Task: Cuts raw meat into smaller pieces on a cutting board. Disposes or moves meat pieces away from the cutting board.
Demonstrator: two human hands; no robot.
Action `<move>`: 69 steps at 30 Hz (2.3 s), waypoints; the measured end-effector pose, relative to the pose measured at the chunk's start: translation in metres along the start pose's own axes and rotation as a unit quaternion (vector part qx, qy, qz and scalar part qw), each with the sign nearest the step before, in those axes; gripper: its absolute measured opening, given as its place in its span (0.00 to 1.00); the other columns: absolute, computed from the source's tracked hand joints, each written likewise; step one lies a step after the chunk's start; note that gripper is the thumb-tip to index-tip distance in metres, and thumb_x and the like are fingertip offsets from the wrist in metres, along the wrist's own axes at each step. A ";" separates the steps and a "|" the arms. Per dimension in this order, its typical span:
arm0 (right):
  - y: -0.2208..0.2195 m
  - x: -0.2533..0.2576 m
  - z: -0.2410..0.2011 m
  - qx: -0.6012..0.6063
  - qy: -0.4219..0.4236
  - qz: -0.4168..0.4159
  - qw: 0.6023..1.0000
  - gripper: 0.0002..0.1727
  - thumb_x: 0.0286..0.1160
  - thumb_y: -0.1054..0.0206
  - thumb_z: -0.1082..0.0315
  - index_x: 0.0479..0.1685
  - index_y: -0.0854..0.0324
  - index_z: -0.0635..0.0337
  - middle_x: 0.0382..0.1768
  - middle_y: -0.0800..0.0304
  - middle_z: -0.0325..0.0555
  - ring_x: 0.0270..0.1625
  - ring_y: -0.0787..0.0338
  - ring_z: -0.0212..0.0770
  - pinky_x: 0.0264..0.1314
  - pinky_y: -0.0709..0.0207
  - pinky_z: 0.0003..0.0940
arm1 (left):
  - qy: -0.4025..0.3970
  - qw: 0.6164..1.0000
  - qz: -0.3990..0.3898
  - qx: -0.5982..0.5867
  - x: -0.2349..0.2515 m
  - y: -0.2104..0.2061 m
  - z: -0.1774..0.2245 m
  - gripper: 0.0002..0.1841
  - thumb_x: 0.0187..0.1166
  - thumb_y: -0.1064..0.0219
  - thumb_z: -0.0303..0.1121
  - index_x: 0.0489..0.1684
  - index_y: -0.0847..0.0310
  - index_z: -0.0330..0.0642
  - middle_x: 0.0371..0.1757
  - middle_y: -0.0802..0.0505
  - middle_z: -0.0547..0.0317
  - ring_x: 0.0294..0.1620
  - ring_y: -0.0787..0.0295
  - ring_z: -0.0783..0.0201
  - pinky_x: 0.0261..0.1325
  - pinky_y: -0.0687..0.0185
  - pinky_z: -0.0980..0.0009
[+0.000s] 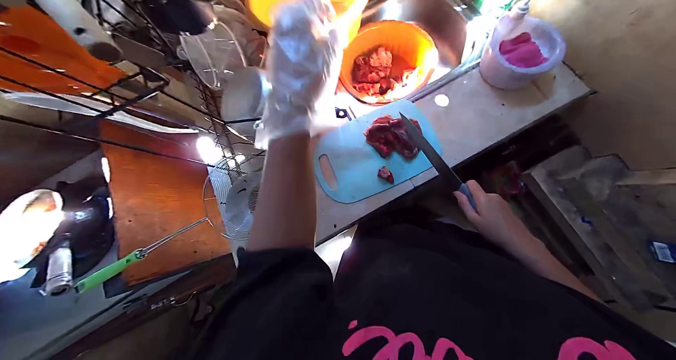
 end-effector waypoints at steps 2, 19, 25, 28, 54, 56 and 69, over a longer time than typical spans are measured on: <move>0.001 0.000 0.003 0.001 -0.006 0.003 1.000 0.24 0.93 0.52 0.55 0.56 0.23 0.70 0.26 0.16 0.59 0.32 0.11 0.61 0.35 0.21 0.58 | -0.083 0.982 -0.166 -0.024 -0.048 -0.048 -0.001 0.11 0.81 0.35 0.32 0.55 0.12 0.43 0.49 0.08 0.42 0.52 0.10 0.44 0.54 0.18 0.41; -0.036 0.014 -0.039 -0.066 0.074 -0.112 0.989 0.23 0.93 0.51 0.56 0.56 0.23 0.71 0.29 0.12 0.63 0.38 0.08 0.66 0.39 0.19 0.61 | 0.144 0.956 -0.209 -0.147 -0.205 -0.186 -0.076 0.34 0.67 0.18 0.47 0.72 0.18 0.39 0.65 0.11 0.39 0.68 0.14 0.42 0.71 0.20 0.41; -0.048 0.016 -0.052 -0.103 0.069 -0.158 0.980 0.22 0.93 0.52 0.57 0.57 0.24 0.70 0.32 0.12 0.64 0.41 0.07 0.68 0.40 0.19 0.61 | 0.091 0.972 -0.049 -0.209 -0.225 -0.182 -0.074 0.21 0.70 0.21 0.35 0.60 0.12 0.34 0.63 0.09 0.40 0.64 0.10 0.46 0.69 0.17 0.48; -0.048 0.018 -0.051 -0.110 0.055 -0.164 0.979 0.22 0.94 0.53 0.57 0.57 0.24 0.70 0.33 0.11 0.65 0.42 0.07 0.68 0.42 0.19 0.61 | 0.070 0.979 -0.041 -0.185 -0.218 -0.192 -0.066 0.17 0.72 0.23 0.36 0.54 0.10 0.36 0.58 0.06 0.44 0.64 0.09 0.47 0.69 0.17 0.48; -0.069 0.043 -0.084 -0.135 0.007 -0.271 0.953 0.24 0.97 0.58 0.55 0.67 0.29 0.69 0.47 0.10 0.67 0.56 0.08 0.67 0.56 0.19 0.60 | 0.089 0.969 -0.014 -0.228 -0.212 -0.189 -0.090 0.12 0.75 0.26 0.29 0.54 0.09 0.36 0.57 0.05 0.47 0.63 0.09 0.54 0.71 0.18 0.57; -0.070 0.043 -0.087 -0.142 -0.005 -0.283 0.949 0.25 0.97 0.59 0.55 0.69 0.31 0.69 0.48 0.10 0.68 0.57 0.08 0.67 0.57 0.19 0.60 | 0.093 0.969 -0.011 -0.228 -0.211 -0.191 -0.091 0.12 0.75 0.26 0.29 0.53 0.10 0.36 0.56 0.06 0.48 0.62 0.09 0.55 0.70 0.17 0.57; -0.092 0.076 -0.122 -0.143 -0.014 -0.298 0.944 0.23 0.98 0.60 0.57 0.69 0.32 0.67 0.50 0.11 0.65 0.61 0.09 0.63 0.61 0.20 0.58 | 0.099 0.967 -0.007 -0.234 -0.213 -0.195 -0.099 0.09 0.78 0.28 0.29 0.51 0.08 0.37 0.58 0.06 0.49 0.66 0.10 0.53 0.74 0.19 0.55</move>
Point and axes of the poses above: each hand's wrist, its own x-axis towards the middle knuckle, its own y-axis out of the back of the hand, z = x × y, the point moved 5 cm from there along x, towards the middle knuckle
